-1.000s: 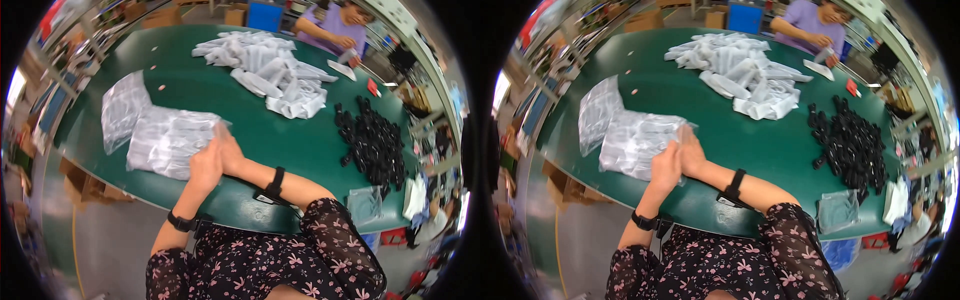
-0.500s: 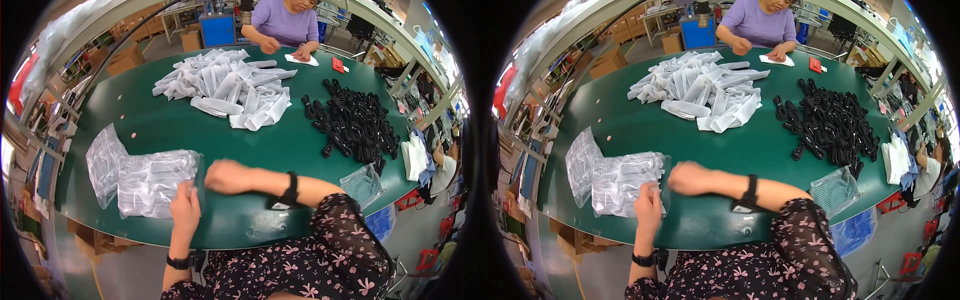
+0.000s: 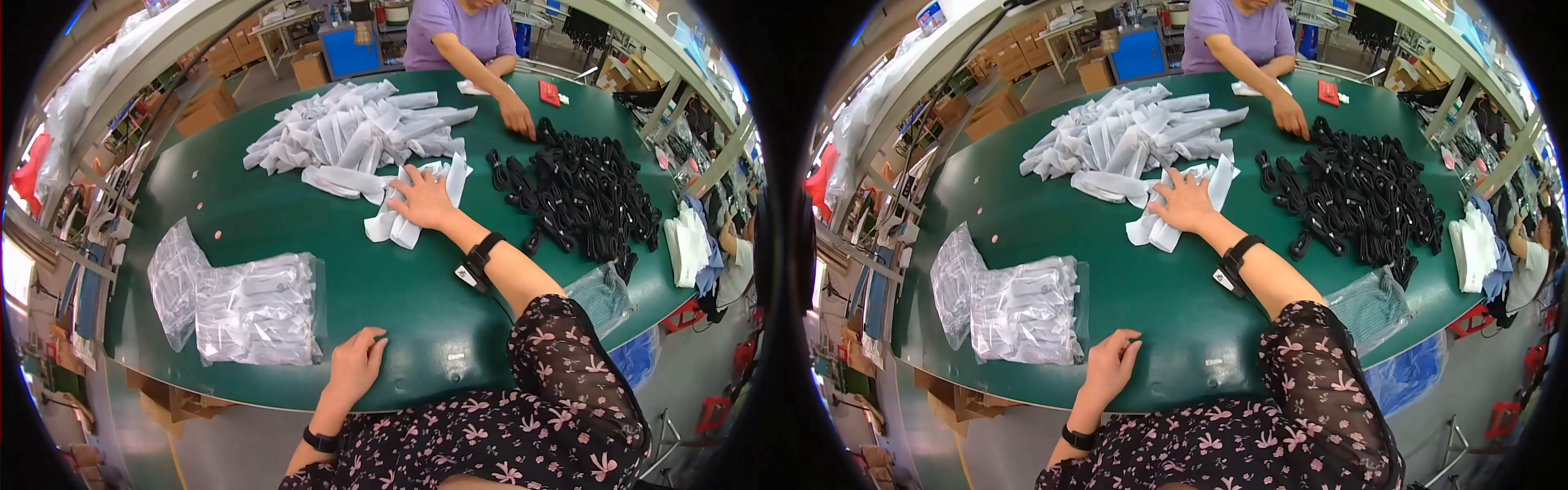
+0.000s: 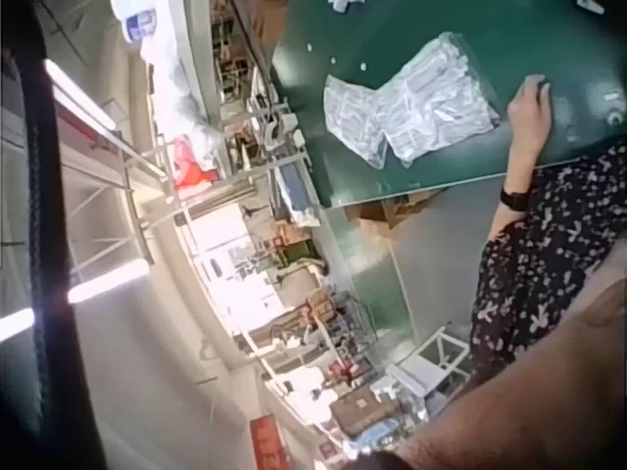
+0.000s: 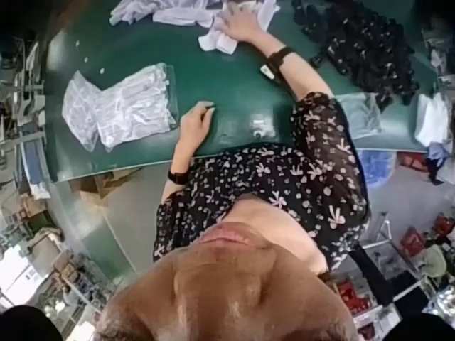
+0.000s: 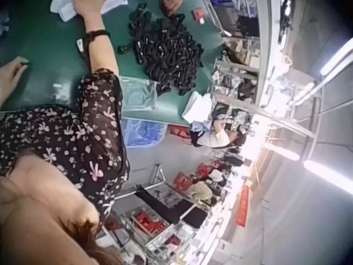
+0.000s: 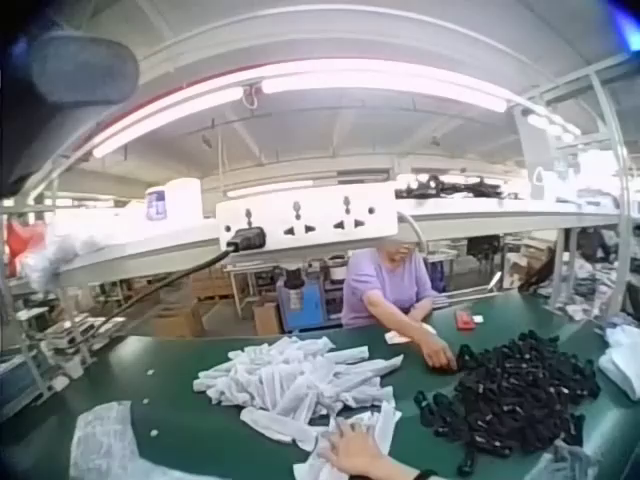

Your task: The person packages items by hand, sliding white sleeves over green cloths and placing the filled sleeves into a clear plastic bag. After filling the bag with several sleeves, the person seals the bag and sets it aside.

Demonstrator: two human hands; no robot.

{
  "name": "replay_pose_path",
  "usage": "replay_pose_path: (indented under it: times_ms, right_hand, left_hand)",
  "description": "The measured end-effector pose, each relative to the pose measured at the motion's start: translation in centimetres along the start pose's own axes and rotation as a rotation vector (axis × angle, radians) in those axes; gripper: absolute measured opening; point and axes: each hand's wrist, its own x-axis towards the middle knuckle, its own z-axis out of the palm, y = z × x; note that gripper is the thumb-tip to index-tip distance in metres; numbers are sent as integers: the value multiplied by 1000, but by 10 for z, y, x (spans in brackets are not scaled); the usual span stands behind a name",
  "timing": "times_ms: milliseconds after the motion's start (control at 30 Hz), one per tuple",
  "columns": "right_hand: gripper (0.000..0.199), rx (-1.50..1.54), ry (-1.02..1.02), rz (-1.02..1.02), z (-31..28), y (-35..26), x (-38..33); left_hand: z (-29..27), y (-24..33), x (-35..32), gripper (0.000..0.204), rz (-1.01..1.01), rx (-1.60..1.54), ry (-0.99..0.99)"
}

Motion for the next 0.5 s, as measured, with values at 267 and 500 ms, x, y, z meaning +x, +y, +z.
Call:
replay_pose_path:
  times_ms: [267,500]
  right_hand:
    - [50,12,92,-78,-27,-10,-98]
    - [45,72,-51,-675,-85,-28,-142]
  left_hand:
    - [3,7,-3,16,30,-7,-106]
    - [-9,9,-20,18,12,-5,-93]
